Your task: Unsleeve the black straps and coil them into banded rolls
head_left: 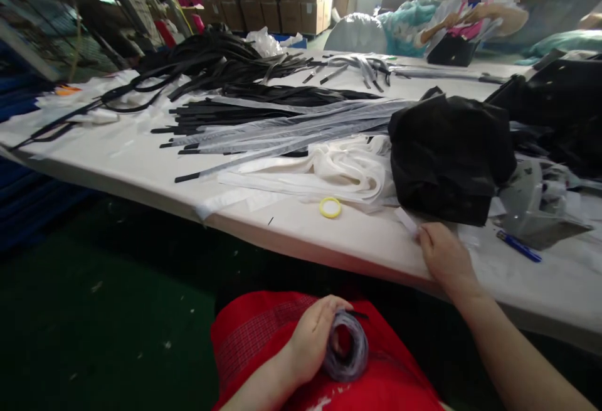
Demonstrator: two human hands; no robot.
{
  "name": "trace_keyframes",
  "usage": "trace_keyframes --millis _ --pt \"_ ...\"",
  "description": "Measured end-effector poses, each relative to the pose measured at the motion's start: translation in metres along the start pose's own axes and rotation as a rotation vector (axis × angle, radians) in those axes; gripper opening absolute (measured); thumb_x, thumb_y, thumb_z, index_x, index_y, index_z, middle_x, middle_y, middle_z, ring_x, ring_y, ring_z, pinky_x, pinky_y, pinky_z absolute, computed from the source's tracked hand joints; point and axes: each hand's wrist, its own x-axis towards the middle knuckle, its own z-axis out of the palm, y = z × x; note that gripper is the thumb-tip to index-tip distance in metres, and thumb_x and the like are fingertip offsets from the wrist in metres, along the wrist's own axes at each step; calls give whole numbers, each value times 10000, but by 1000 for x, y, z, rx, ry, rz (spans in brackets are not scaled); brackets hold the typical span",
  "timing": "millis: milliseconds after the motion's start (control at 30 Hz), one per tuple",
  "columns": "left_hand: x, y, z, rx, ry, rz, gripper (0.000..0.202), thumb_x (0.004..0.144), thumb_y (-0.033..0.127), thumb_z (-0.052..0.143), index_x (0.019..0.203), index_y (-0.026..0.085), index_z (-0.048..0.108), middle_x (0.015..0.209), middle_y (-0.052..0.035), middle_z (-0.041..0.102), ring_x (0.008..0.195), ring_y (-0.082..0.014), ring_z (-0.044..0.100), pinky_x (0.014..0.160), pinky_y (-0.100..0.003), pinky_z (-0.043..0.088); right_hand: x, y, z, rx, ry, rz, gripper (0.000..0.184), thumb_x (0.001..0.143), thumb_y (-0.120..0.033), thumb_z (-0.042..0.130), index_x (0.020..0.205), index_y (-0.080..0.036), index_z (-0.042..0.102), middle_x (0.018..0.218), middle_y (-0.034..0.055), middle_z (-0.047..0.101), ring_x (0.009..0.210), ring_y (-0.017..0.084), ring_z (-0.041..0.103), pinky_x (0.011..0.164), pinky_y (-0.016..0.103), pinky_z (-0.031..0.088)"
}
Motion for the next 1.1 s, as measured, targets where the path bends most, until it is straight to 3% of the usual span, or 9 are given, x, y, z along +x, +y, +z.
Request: trace_keyframes --millis 67,167,233,300,400,567,767,933,1100 --pt "0 4 0 20 -1 -5 523 955 578 374 1018 147 663 750 -26 597 573 -135 517 595 -278 471 -12 -27 -20 265 -107 -73 264 988 -308 379 865 -198 585 736 48 628 671 199 592 638 300 428" --pt "1 10 -1 86 -15 59 487 967 532 377 978 153 682 869 -59 654 779 -180 610 791 -315 504 -35 -68 -49 544 -450 -309 236 991 -367 470 863 -224 609 735 -7 644 624 136 585 605 246 412" --pt "0 13 0 97 -35 70 468 977 501 365 987 158 683 930 -68 674 854 -187 628 844 -318 502 -47 -87 -60 560 -627 -459 229 969 -389 533 819 -236 616 701 -32 641 588 119 573 577 243 388" --pt "-1 15 1 68 -66 8 462 985 486 342 1052 157 659 872 -55 675 708 -160 626 709 -294 523 -56 -100 -61 440 -704 -550 256 960 -380 542 759 -235 603 659 -37 632 562 130 572 564 269 362" --pt "-4 18 4 99 -87 -34 448 994 453 313 1100 161 636 798 -35 670 571 -134 590 577 -261 503 -62 -113 -56 227 -725 -586 266 945 -327 531 702 -228 580 643 -20 642 563 166 602 567 308 340" --pt "-7 23 5 419 -9 127 392 1003 345 314 1044 186 670 1007 -47 715 947 -180 654 885 -293 500 -64 -129 -55 74 -711 -573 207 897 -244 539 709 -228 623 653 4 680 567 203 639 548 331 322" --pt "-13 24 8 486 10 175 371 1007 321 319 1069 200 664 1066 -43 715 998 -182 647 923 -294 485 -66 -134 -51 79 -661 -534 206 887 -244 544 700 -219 627 670 13 688 587 187 641 564 312 341" --pt "-18 18 13 435 81 211 341 1002 308 335 1030 175 648 1015 -70 701 958 -194 641 900 -313 490 -63 -132 -39 209 -733 -467 156 909 -280 554 807 -214 652 769 11 703 691 184 656 617 288 379" --pt "-19 9 10 261 65 67 384 1008 394 315 1105 167 610 746 -35 673 695 -174 658 710 -293 530 -59 -107 -52 327 -799 -385 259 913 -428 555 754 -240 636 675 -18 657 589 153 586 562 272 350"
